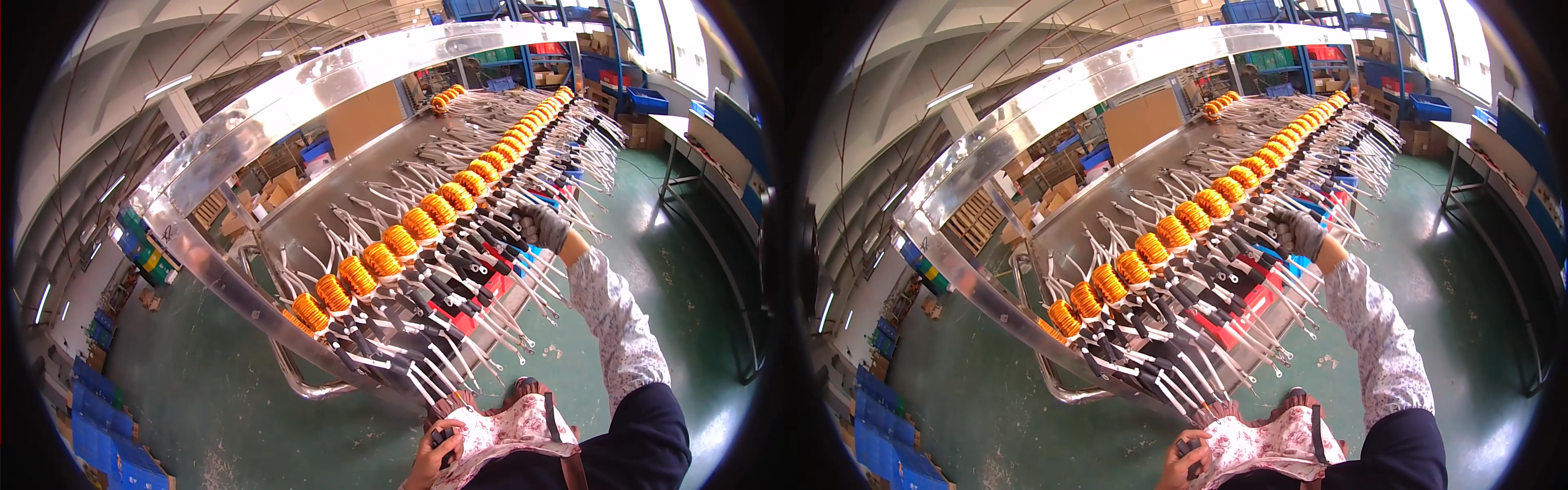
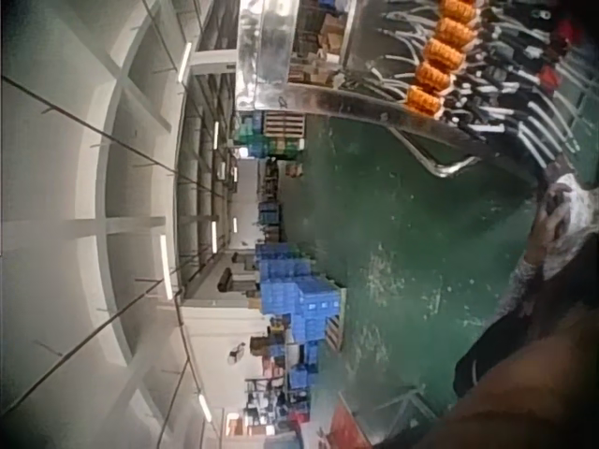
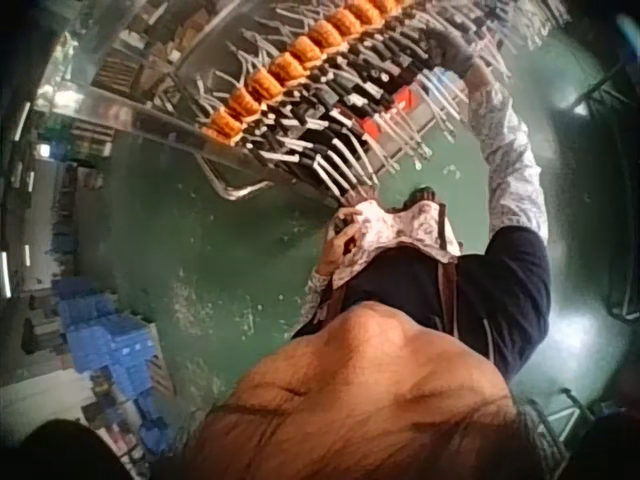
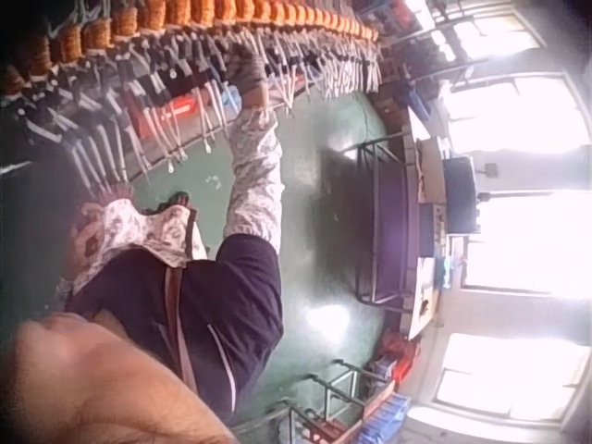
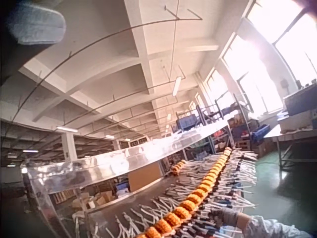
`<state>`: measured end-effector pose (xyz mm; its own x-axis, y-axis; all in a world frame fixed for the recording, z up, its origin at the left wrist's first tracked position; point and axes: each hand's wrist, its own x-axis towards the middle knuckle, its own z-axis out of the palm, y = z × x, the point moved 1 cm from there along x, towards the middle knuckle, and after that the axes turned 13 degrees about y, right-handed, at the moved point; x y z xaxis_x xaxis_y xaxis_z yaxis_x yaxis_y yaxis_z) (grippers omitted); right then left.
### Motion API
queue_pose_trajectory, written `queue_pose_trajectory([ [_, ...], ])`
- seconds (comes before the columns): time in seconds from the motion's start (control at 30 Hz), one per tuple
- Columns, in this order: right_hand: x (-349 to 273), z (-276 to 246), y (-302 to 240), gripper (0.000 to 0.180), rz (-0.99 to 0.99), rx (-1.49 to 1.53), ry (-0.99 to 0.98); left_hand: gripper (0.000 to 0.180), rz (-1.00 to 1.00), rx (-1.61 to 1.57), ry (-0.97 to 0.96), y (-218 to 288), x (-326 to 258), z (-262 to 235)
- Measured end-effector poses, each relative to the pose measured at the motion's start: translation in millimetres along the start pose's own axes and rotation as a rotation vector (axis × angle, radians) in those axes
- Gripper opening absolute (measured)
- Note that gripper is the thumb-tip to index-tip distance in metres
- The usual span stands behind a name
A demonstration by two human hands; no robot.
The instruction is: The person stands at a metal workbench in a factory setting, repeatedly picking up black cylindrical components from a blue bin and inserting them into white fixtures mounted on a rack. The fixtures already contain orange coiled elements. The person works systematically along the row of fixtures, handling the components one at a time.
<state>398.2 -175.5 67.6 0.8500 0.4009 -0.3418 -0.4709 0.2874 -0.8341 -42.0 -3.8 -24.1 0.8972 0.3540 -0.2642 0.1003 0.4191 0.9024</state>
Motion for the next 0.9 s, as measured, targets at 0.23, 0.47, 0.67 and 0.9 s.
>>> queue_pose_trajectory([
  [0.23, -17, 25, 0, 0.031, -1.083, -1.288, 0.588, 0.016, 0.055, -0.044, -0.002, -18, 5, -9],
  [0.47, 21, 12, 5, 0.028, -0.101, -0.188, 0.187, 0.022, -0.038, -0.017, -0.097, -8, 5, 1],
  [0.67, 32, -3, 4, 0.027, -0.033, -0.138, 0.087, 0.021, -0.045, 0.021, -0.042, -19, 3, -12],
  [0.9, 0, -9, 12, 0.037, -0.262, -0.181, 0.090, 0.035, 0.136, 0.701, 0.166, -77, 15, -69],
])
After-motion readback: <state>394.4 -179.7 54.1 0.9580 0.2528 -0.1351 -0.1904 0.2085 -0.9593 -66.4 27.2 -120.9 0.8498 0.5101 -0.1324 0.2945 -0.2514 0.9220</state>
